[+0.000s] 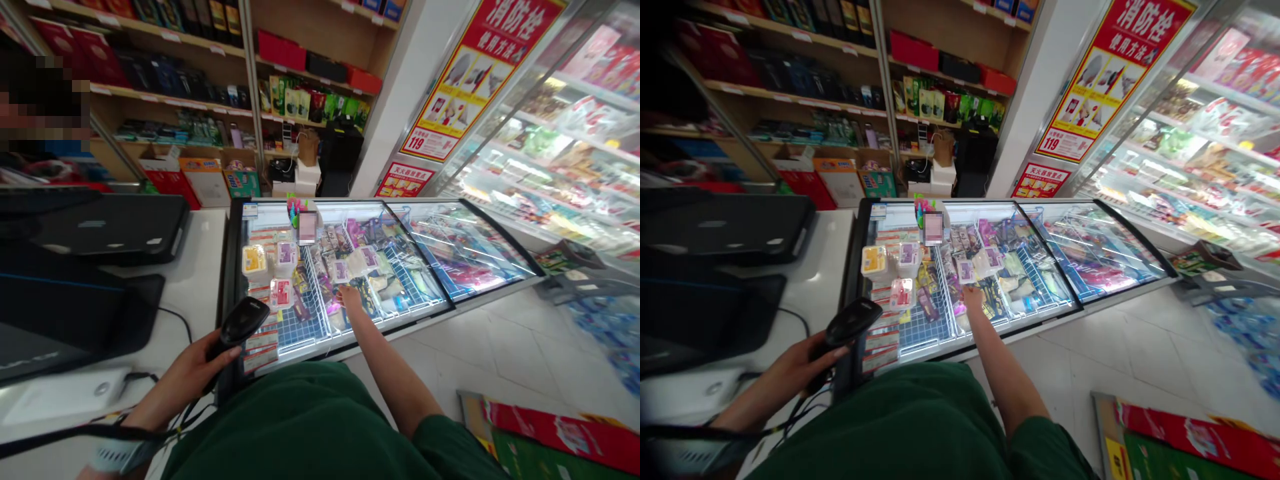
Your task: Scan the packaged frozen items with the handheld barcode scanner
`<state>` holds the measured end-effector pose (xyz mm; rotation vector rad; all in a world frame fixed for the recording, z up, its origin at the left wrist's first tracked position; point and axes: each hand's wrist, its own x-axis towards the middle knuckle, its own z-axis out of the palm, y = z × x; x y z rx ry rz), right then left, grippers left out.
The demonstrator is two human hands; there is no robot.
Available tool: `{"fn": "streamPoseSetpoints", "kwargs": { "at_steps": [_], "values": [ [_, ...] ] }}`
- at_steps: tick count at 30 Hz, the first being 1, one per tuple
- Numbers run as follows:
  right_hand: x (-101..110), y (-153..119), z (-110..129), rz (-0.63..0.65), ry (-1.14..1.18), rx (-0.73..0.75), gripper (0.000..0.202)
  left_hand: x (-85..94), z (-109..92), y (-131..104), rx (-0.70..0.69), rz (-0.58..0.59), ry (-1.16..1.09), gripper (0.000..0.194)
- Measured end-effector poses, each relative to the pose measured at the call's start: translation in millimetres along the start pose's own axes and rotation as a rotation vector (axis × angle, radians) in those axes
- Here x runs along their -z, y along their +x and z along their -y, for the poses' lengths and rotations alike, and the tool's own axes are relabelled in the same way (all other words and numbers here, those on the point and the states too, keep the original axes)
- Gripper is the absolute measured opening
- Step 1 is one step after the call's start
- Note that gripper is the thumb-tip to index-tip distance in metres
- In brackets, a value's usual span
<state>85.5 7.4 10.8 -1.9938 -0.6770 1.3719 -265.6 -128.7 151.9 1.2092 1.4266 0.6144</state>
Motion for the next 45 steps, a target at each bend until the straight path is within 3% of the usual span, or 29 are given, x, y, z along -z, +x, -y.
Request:
{"fn": "streamPoseSetpoints", "kwargs": {
  "at_steps": [7, 11, 15, 19, 27, 33, 38, 45],
  "values": [
    [-75.7, -58.4, -11.9, 0.278, -0.161, 0.078, 0.031, 10.5, 6.8, -12.2, 0.028, -0.073, 0.052, 0.052],
    [-103.4, -72.3, -7.0, 0.280, -0.241, 0.111, 0.027, 13.8, 16.8, -18.1, 0.030, -0.127, 0.091, 0.052],
    [-111.5, -76.4, -3.5, 0.239, -0.239, 0.151, 0.029, 13.9, 22.0, -22.5, 0.010, -0.155, 0.071, 0.055],
    [-109.1, -76.5, -3.5, 0.252, -0.146, 0.142, 0.032, 13.8, 21.1, -24.1, 0.006, -0.190, 0.047, 0.056],
    [-85.9, -77.8, -1.3, 0.254, 0.035, 0.144, 0.019, 11.8, 8.8, -12.3, -0.024, -0.066, -0.019, 0.053],
    [-51.0, -81.4, 1.4, 0.198, 0.075, 0.317, 0.023, 2.5, -4.3, -3.1, -0.123, -0.036, -0.114, 0.042],
    [-23.7, -79.0, 2.1, 0.129, 0.082, 0.458, 0.026, -10.5, -14.5, 2.4, -0.153, -0.016, -0.132, 0.043],
    [-6.6, -86.6, 3.3, 0.057, -0.001, 0.618, 0.030, -25.3, -19.5, 6.7, -0.226, 0.022, -0.061, 0.047]
  ]
}}
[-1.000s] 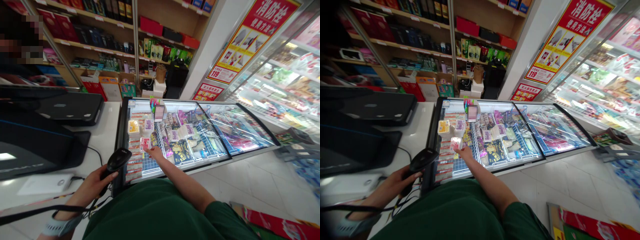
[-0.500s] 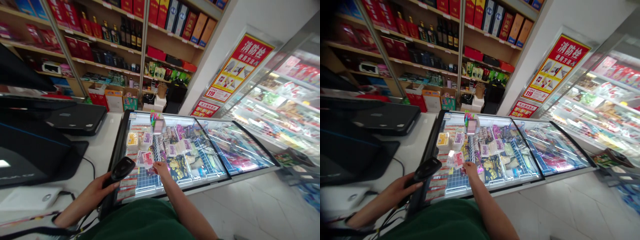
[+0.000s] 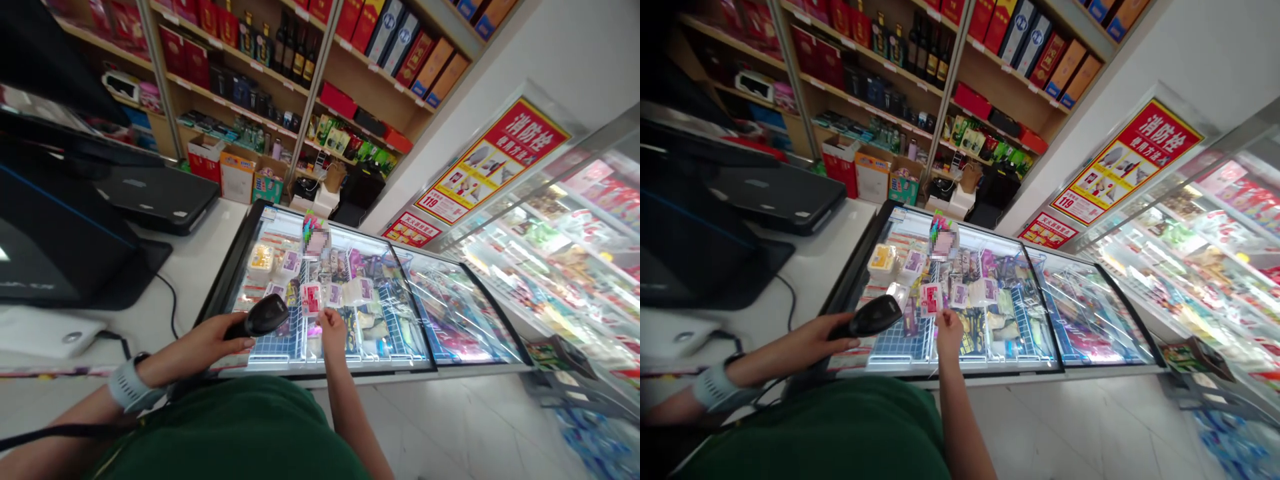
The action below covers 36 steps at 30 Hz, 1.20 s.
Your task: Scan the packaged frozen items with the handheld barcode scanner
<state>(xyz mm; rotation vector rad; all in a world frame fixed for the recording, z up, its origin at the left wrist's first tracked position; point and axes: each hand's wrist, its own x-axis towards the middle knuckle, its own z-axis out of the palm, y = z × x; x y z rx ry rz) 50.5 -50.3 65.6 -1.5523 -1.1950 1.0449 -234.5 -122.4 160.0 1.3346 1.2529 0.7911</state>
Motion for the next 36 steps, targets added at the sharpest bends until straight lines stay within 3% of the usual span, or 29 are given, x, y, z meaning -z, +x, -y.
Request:
{"fn": "streamPoseSetpoints", "kwargs": {
  "at_steps": [13, 36],
  "values": [
    [-5.4, -5.7, 11.3, -0.016, 0.016, 0.040, 0.037, -10.2, -15.2, 0.3, -0.040, 0.130, 0.170, 0.051],
    [-6.0, -2.7, 3.1, -0.012, -0.036, 0.041, 0.029, -10.8, -6.2, 10.3, -0.032, 0.145, 0.192, 0.058]
  ]
}}
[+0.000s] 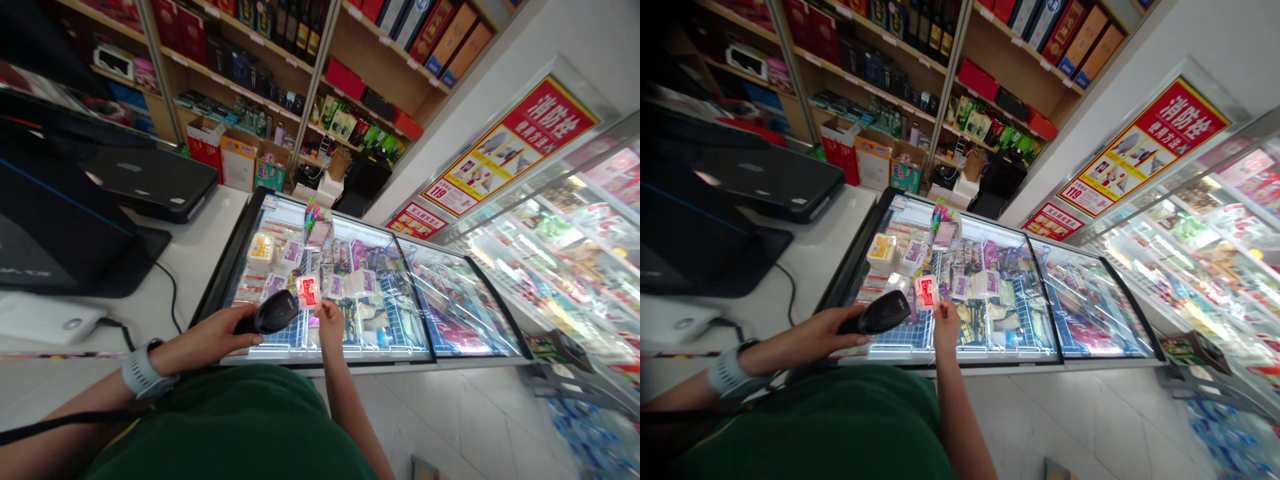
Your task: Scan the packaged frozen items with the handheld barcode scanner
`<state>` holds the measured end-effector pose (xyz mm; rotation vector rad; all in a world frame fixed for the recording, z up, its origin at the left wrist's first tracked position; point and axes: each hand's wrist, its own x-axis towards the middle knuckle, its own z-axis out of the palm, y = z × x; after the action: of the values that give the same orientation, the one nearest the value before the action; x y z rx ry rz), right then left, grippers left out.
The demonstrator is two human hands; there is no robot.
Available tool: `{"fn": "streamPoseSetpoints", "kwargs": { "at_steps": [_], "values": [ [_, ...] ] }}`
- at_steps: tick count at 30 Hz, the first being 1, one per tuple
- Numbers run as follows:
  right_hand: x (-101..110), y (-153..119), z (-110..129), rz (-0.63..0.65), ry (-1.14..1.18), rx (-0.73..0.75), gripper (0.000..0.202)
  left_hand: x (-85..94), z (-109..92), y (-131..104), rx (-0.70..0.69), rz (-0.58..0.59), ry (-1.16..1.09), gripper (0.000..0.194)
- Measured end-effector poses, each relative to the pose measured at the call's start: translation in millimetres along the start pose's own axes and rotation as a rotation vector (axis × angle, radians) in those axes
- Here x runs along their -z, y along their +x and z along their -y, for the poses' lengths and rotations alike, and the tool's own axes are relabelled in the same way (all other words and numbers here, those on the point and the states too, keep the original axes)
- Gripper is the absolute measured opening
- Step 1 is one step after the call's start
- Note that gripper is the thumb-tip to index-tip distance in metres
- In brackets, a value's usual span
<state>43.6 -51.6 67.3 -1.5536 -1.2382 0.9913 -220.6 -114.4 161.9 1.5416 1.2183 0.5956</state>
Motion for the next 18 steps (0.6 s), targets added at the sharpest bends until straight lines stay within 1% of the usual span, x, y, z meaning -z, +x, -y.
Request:
{"fn": "streamPoseSetpoints", "kwargs": {
  "at_steps": [4, 9, 11, 14, 18],
  "values": [
    [-1.3, 1.8, -2.9, 0.003, 0.032, -0.027, 0.030, -0.8, 1.4, 1.6, -0.006, -0.002, 0.003, 0.058],
    [1.2, 9.0, -13.8, -0.005, 0.063, -0.056, 0.032, 0.7, 0.8, 2.1, -0.006, 0.005, -0.002, 0.058],
    [5.3, 15.9, -19.7, -0.033, 0.094, -0.101, 0.035, 2.6, 1.2, 1.7, -0.004, 0.009, 0.004, 0.058],
    [15.1, 31.0, -29.9, -0.095, 0.120, -0.208, 0.037, 6.2, 4.8, 0.4, 0.013, 0.011, 0.015, 0.058],
    [30.3, 54.9, -44.8, -0.150, 0.102, -0.316, 0.030, 10.5, 11.8, -4.4, 0.052, 0.032, -0.004, 0.057]
  ]
}}
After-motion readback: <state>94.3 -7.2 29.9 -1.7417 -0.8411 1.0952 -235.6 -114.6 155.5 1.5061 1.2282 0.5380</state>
